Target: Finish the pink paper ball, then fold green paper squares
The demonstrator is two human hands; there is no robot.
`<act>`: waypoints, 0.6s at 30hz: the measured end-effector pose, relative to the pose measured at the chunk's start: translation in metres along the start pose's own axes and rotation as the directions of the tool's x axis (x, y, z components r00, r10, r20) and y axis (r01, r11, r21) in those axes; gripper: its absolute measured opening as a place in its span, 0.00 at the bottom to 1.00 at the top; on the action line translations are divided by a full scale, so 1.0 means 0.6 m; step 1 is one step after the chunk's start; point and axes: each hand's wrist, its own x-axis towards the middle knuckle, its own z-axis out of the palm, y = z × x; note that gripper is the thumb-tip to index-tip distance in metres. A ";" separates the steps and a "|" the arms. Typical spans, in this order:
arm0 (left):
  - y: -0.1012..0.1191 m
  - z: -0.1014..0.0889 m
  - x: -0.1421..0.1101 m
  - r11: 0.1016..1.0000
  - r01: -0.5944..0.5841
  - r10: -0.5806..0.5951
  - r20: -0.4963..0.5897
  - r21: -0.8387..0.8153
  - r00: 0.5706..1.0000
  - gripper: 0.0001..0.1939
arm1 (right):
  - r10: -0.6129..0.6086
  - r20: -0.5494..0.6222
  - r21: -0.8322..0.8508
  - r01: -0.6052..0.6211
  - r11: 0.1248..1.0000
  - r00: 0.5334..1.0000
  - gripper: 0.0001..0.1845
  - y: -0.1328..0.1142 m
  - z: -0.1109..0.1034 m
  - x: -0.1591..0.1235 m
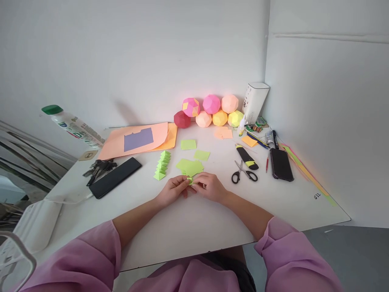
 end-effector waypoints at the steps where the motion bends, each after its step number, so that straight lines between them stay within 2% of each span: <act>1: 0.000 -0.001 -0.001 1.000 0.005 -0.005 0.007 0.013 1.000 0.19 | 0.081 -0.001 0.058 -0.081 0.995 0.997 0.10 -0.003 0.000 0.001; 4: -0.001 -0.004 -0.002 0.999 0.015 -0.016 0.027 0.038 0.999 0.19 | 0.298 0.042 0.211 -0.300 0.930 0.954 0.09 -0.010 -0.002 0.003; 7: 0.000 -0.006 -0.003 0.998 0.002 -0.005 0.058 0.063 0.998 0.19 | 0.416 0.082 0.293 -0.421 0.858 0.905 0.10 -0.011 -0.003 0.004; 18: 0.005 -0.007 -0.006 0.991 -0.017 0.002 0.112 0.133 0.994 0.20 | 0.514 0.130 0.385 -0.521 0.762 0.848 0.13 -0.004 0.002 0.003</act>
